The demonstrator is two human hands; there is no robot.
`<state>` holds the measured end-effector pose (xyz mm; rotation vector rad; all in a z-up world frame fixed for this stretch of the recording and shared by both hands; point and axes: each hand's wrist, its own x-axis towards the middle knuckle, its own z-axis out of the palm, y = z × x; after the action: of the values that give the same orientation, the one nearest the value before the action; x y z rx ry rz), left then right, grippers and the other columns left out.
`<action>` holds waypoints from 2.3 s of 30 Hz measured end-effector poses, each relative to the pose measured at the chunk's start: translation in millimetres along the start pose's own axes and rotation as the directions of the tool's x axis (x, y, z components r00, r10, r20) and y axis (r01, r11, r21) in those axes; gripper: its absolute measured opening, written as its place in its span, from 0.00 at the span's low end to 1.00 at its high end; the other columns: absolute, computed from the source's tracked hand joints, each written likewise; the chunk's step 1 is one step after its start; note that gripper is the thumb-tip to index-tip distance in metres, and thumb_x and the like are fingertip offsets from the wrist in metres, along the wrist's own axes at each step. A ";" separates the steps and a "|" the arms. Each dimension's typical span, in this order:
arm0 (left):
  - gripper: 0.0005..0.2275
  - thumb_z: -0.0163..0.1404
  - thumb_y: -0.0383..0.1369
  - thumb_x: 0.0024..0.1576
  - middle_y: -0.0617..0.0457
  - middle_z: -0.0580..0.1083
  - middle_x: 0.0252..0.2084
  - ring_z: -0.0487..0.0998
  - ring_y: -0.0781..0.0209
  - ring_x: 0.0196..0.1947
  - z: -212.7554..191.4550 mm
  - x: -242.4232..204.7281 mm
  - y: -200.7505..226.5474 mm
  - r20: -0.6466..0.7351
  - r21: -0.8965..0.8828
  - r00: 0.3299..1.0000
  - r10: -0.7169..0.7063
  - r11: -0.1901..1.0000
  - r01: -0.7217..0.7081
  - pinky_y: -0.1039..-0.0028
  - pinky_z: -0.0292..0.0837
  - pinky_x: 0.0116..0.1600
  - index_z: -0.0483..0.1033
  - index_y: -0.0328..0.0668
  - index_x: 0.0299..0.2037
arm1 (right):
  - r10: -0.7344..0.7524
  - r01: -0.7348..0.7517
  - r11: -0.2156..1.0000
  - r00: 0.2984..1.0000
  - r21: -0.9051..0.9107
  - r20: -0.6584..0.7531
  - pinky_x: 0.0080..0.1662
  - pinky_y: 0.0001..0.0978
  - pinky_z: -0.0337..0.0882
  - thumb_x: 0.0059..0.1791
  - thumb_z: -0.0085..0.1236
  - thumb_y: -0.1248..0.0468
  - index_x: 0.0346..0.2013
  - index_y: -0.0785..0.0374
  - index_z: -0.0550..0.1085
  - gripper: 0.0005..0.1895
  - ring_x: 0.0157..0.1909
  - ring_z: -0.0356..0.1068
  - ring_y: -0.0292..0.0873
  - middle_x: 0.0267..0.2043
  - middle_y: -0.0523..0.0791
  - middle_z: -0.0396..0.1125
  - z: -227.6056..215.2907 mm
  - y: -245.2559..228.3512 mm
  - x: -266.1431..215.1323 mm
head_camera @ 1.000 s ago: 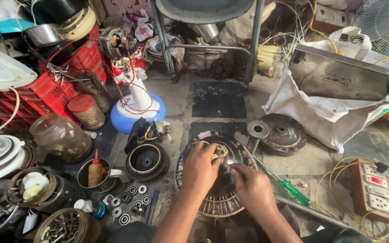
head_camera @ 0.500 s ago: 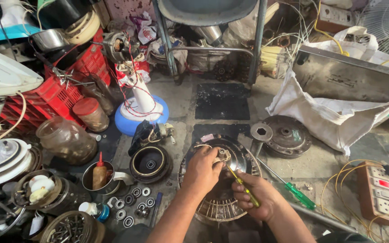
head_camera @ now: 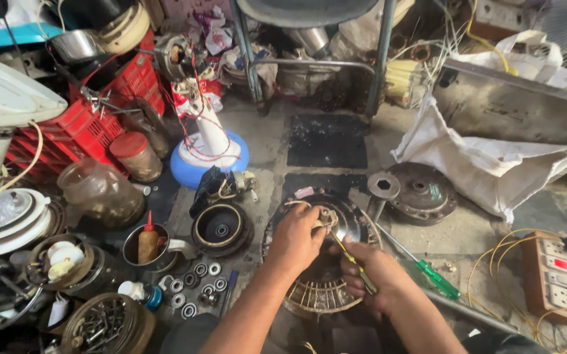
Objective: The person sits on the floor in a cluttered workshop and repairs an electric motor. They connect a capacitor to a power strip, then use a screwdriver to tighten screws on the motor's internal components.
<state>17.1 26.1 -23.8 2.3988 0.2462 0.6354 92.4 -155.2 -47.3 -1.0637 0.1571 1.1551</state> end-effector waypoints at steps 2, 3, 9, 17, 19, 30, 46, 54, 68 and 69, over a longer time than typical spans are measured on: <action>0.19 0.60 0.31 0.51 0.33 0.73 0.55 0.75 0.35 0.54 -0.6 -0.3 2.7 -0.039 0.008 0.999 0.030 1.000 -0.030 0.56 0.71 0.57 0.76 0.34 0.52 | -0.083 0.082 0.993 0.997 -0.087 -0.006 0.17 0.29 0.54 0.52 0.55 0.54 0.42 0.65 0.77 0.16 0.13 0.55 0.35 0.16 0.39 0.58 -3.7 -3.6 -0.2; 0.20 0.61 0.31 0.51 0.32 0.73 0.56 0.74 0.34 0.54 -1.7 -1.2 2.3 -0.058 0.015 0.997 0.042 0.999 -0.041 0.55 0.70 0.57 0.76 0.33 0.53 | -0.120 0.119 0.985 0.993 -0.129 -0.004 0.17 0.30 0.54 0.52 0.55 0.54 0.43 0.65 0.76 0.16 0.14 0.55 0.35 0.16 0.39 0.59 -2.5 -4.0 -0.5; 0.19 0.61 0.33 0.52 0.33 0.73 0.56 0.75 0.34 0.54 1.1 -5.2 -0.5 -0.034 0.005 0.999 0.017 1.000 -0.016 0.56 0.72 0.57 0.76 0.35 0.52 | -0.841 0.256 -0.243 0.425 -0.936 0.335 0.30 0.45 0.70 0.48 0.59 0.56 0.42 0.58 0.80 0.13 0.26 0.73 0.55 0.23 0.52 0.73 21.1 10.7 -24.9; 0.19 0.61 0.32 0.52 0.34 0.74 0.52 0.77 0.36 0.51 2.1 -0.7 -3.0 -0.023 -0.017 0.999 0.025 1.000 -0.025 0.57 0.74 0.53 0.76 0.35 0.53 | -0.816 0.335 0.060 0.559 -0.940 0.147 0.33 0.40 0.74 0.49 0.60 0.58 0.45 0.60 0.81 0.14 0.26 0.77 0.48 0.27 0.54 0.75 24.2 6.2 -21.7; 0.19 0.61 0.32 0.51 0.34 0.74 0.52 0.77 0.36 0.50 1.7 -0.2 -1.4 -0.040 -0.011 0.998 0.040 0.999 -0.041 0.56 0.74 0.53 0.76 0.35 0.52 | -0.755 0.397 0.262 0.652 -0.880 0.069 0.29 0.37 0.70 0.50 0.59 0.58 0.47 0.62 0.81 0.15 0.23 0.72 0.43 0.26 0.50 0.72 18.9 2.8 -17.3; 0.20 0.61 0.29 0.50 0.42 0.77 0.50 0.78 0.41 0.52 -37.6 5.9 11.8 0.151 -0.099 0.986 0.064 0.994 -0.049 0.58 0.73 0.54 0.76 0.43 0.54 | -0.232 0.129 0.844 0.963 -0.520 -0.137 0.27 0.33 0.67 0.55 0.47 0.55 0.49 0.67 0.75 0.19 0.25 0.66 0.40 0.27 0.46 0.67 -8.4 1.7 -33.8; 0.17 0.50 0.22 0.55 0.46 0.81 0.47 0.82 0.48 0.49 -33.8 -5.0 14.2 -0.094 -0.144 0.989 -0.111 0.985 0.096 0.65 0.77 0.52 0.75 0.44 0.56 | -0.404 0.252 0.883 0.838 -0.396 -0.367 0.33 0.36 0.68 0.54 0.52 0.56 0.49 0.69 0.78 0.19 0.29 0.66 0.42 0.28 0.47 0.68 -132.1 54.0 -24.6; 0.16 0.52 0.25 0.55 0.46 0.80 0.49 0.86 0.51 0.42 -32.6 -9.2 24.0 0.026 -0.280 0.975 -0.222 0.934 0.221 0.70 0.80 0.47 0.77 0.44 0.55 | -0.411 0.209 0.852 0.835 -0.480 -0.367 0.30 0.33 0.65 0.55 0.50 0.55 0.48 0.66 0.79 0.19 0.26 0.63 0.40 0.26 0.46 0.67 -123.8 56.5 -30.0; 0.13 0.59 0.32 0.54 0.43 0.77 0.45 0.77 0.41 0.48 -10.6 -18.7 27.7 -0.220 -0.005 0.974 -0.046 0.999 0.045 0.57 0.72 0.51 0.79 0.39 0.48 | -0.470 0.212 0.789 0.813 -0.577 -0.344 0.30 0.32 0.66 0.55 0.50 0.56 0.48 0.67 0.79 0.18 0.26 0.63 0.38 0.26 0.46 0.67 -114.6 59.6 -31.3; 0.13 0.59 0.32 0.54 0.43 0.77 0.45 0.77 0.40 0.47 -9.7 -21.4 28.9 -0.234 0.008 0.972 -0.029 0.999 0.031 0.56 0.72 0.50 0.78 0.38 0.48 | -0.480 0.203 0.773 0.807 -0.601 -0.345 0.30 0.31 0.66 0.55 0.50 0.56 0.48 0.67 0.79 0.18 0.26 0.64 0.38 0.26 0.46 0.68 -114.1 60.6 -32.5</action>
<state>-5.8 1.8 -7.4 2.3251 0.3858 0.9063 74.6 -261.9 -125.0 -1.8033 0.0079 0.5612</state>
